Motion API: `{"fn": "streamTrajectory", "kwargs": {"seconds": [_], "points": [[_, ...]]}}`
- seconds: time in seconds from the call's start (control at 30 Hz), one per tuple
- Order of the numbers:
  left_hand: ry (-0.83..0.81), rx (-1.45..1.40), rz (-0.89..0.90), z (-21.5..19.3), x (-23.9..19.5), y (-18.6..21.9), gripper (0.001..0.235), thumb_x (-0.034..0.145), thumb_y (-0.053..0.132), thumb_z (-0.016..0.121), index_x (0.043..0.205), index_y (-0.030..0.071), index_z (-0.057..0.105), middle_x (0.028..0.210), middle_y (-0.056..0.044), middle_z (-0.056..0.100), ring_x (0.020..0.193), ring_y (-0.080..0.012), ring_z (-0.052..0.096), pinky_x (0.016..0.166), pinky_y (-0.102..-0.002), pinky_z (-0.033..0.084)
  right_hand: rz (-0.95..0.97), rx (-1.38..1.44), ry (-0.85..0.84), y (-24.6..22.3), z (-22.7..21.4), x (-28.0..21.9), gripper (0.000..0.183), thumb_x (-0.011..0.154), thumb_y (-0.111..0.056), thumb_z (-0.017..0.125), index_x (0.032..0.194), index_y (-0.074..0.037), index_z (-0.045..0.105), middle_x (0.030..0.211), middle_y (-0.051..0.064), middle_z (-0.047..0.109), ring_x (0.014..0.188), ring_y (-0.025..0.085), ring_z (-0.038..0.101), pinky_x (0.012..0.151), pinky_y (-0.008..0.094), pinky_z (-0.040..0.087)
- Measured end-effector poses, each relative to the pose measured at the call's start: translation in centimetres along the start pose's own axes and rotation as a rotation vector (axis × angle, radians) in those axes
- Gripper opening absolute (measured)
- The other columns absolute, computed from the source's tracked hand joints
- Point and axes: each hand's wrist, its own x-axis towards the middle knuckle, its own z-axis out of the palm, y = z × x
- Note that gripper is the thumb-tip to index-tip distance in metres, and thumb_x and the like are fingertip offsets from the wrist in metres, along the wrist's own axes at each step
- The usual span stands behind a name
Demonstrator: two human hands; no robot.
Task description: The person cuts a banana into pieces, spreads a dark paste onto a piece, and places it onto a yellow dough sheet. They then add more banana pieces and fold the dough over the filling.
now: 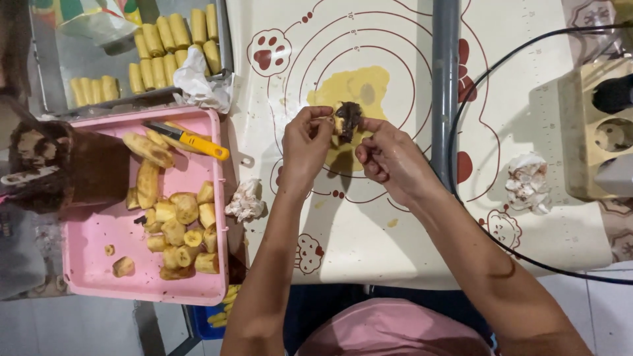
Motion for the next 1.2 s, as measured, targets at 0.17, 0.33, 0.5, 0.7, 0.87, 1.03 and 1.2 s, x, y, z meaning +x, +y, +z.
{"fn": "streamTrajectory", "kwargs": {"seconds": [0.17, 0.33, 0.5, 0.7, 0.87, 1.03, 1.2], "points": [[0.006, 0.036, 0.005, -0.1, -0.4, 0.2, 0.027, 0.098, 0.014, 0.059, 0.122, 0.004, 0.068, 0.1, -0.015, 0.076, 0.087, -0.0183, 0.066, 0.076, -0.035, 0.056, 0.0, 0.012, -0.004, 0.1, -0.2, 0.4, 0.055, 0.092, -0.008, 0.046, 0.144, 0.008, 0.042, 0.069, 0.007, 0.051, 0.056, 0.012, 0.04, 0.044, 0.02, 0.033], [0.04, 0.051, 0.03, 0.0, -1.1, -0.2, 0.025, 0.097, 0.011, 0.058, 0.119, 0.006, 0.068, 0.097, -0.014, 0.076, 0.085, -0.0185, 0.068, 0.076, -0.035, 0.056, 0.002, -0.018, -0.029, 0.3, -0.3, 0.6, 0.056, 0.09, -0.011, 0.048, 0.144, 0.004, 0.046, 0.07, 0.007, 0.052, 0.056, 0.012, 0.042, 0.045, 0.02, 0.033], [0.045, 0.085, 0.047, -0.1, -1.5, 0.3, 0.025, 0.097, 0.01, 0.057, 0.12, 0.006, 0.067, 0.099, -0.016, 0.077, 0.084, -0.0209, 0.07, 0.075, -0.039, 0.057, 0.006, -0.035, -0.031, 0.2, -0.1, 0.4, 0.057, 0.09, -0.01, 0.047, 0.145, 0.003, 0.047, 0.069, 0.007, 0.053, 0.055, 0.011, 0.041, 0.045, 0.02, 0.032], [0.063, 0.157, 0.137, -0.1, -1.7, 0.9, 0.023, 0.098, 0.008, 0.059, 0.12, 0.004, 0.065, 0.102, -0.021, 0.074, 0.092, -0.0308, 0.073, 0.077, -0.043, 0.06, -0.05, -0.022, 0.026, 0.9, -0.8, 0.4, 0.059, 0.09, -0.009, 0.047, 0.148, 0.006, 0.045, 0.069, 0.007, 0.053, 0.053, 0.011, 0.041, 0.044, 0.021, 0.033], [0.066, 0.227, 0.195, -0.3, -1.7, 0.6, 0.023, 0.098, 0.007, 0.061, 0.12, 0.003, 0.065, 0.106, -0.023, 0.07, 0.105, -0.039, 0.072, 0.081, -0.046, 0.062, -0.125, -0.113, 0.065, 1.4, -1.3, -1.0, 0.058, 0.093, -0.006, 0.044, 0.148, 0.01, 0.041, 0.07, 0.009, 0.054, 0.056, 0.01, 0.043, 0.045, 0.021, 0.035], [0.081, 0.294, 0.253, -0.8, -1.8, 0.4, 0.021, 0.1, 0.009, 0.061, 0.12, 0.002, 0.066, 0.108, -0.021, 0.066, 0.111, -0.0407, 0.069, 0.085, -0.048, 0.063, -0.251, -0.259, 0.078, 2.9, -2.1, -1.9, 0.055, 0.094, -0.003, 0.043, 0.148, 0.008, 0.043, 0.069, 0.012, 0.054, 0.057, 0.013, 0.047, 0.045, 0.022, 0.037], [0.078, 0.485, 0.295, -1.3, -3.2, 1.1, 0.025, 0.103, 0.016, 0.061, 0.126, 0.011, 0.071, 0.106, -0.016, 0.063, 0.1, -0.0337, 0.071, 0.078, -0.045, 0.062, -0.355, -0.453, 0.076, 2.5, -1.4, -3.7, 0.051, 0.096, 0.002, 0.045, 0.147, 0.005, 0.048, 0.069, 0.013, 0.058, 0.064, 0.017, 0.053, 0.058, 0.026, 0.047]]}}
